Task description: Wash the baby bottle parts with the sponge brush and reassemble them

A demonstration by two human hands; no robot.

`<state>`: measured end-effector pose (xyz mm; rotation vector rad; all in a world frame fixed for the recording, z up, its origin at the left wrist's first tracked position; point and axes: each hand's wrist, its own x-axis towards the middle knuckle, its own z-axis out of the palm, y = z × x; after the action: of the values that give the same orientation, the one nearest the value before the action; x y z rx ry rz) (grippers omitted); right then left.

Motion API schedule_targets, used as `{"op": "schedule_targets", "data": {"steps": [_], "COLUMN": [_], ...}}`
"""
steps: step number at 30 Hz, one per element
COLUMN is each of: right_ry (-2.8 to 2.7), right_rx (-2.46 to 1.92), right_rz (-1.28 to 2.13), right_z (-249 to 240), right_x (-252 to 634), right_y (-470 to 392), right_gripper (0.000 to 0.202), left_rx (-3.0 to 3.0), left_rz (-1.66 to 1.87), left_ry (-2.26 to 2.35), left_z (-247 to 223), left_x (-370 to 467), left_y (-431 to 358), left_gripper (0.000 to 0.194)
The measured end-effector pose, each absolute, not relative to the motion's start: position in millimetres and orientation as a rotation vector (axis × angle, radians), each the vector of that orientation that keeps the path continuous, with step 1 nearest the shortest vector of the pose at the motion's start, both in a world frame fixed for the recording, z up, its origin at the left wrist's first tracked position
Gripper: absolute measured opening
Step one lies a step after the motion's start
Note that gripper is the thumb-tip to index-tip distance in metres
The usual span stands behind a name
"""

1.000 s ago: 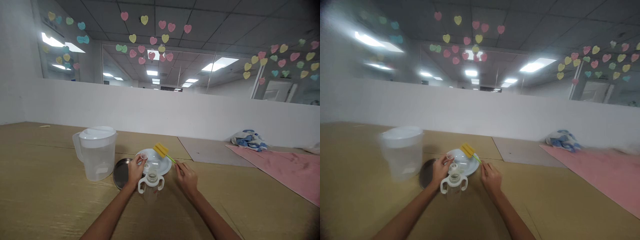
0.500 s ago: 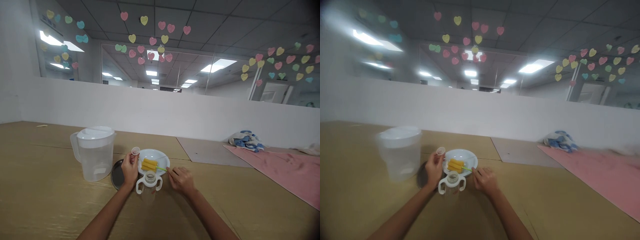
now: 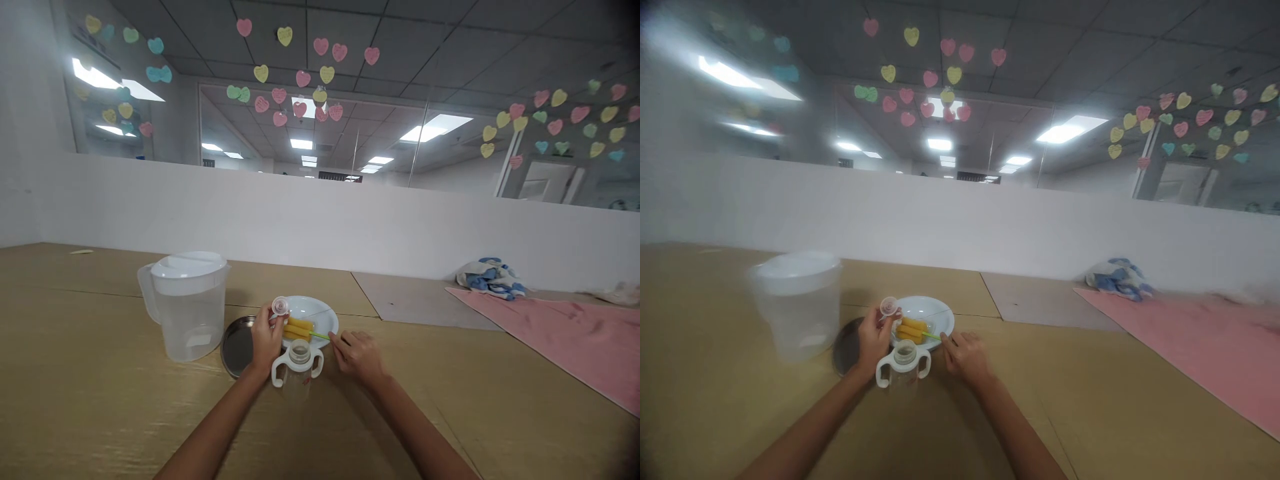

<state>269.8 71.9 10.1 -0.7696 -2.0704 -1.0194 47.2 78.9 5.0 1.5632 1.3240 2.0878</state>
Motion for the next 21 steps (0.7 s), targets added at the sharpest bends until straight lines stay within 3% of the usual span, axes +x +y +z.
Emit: {"op": "schedule_targets", "data": {"steps": [11,21], "right_ry": [-1.879,-1.902], "right_rx": [-0.967,-1.062], "right_rz": [-0.991,-0.910], "right_z": [10,6], "right_x": [266,266], "right_y": [71,72], "right_gripper": [0.020,0.022], "left_rx": [1.323,1.324], "left_rz": [2.144,2.260], "left_ry": [1.205,1.513], "left_z": [4,12], "left_x": [45,32], "left_y": [88,83], "left_gripper": [0.029,0.026]}}
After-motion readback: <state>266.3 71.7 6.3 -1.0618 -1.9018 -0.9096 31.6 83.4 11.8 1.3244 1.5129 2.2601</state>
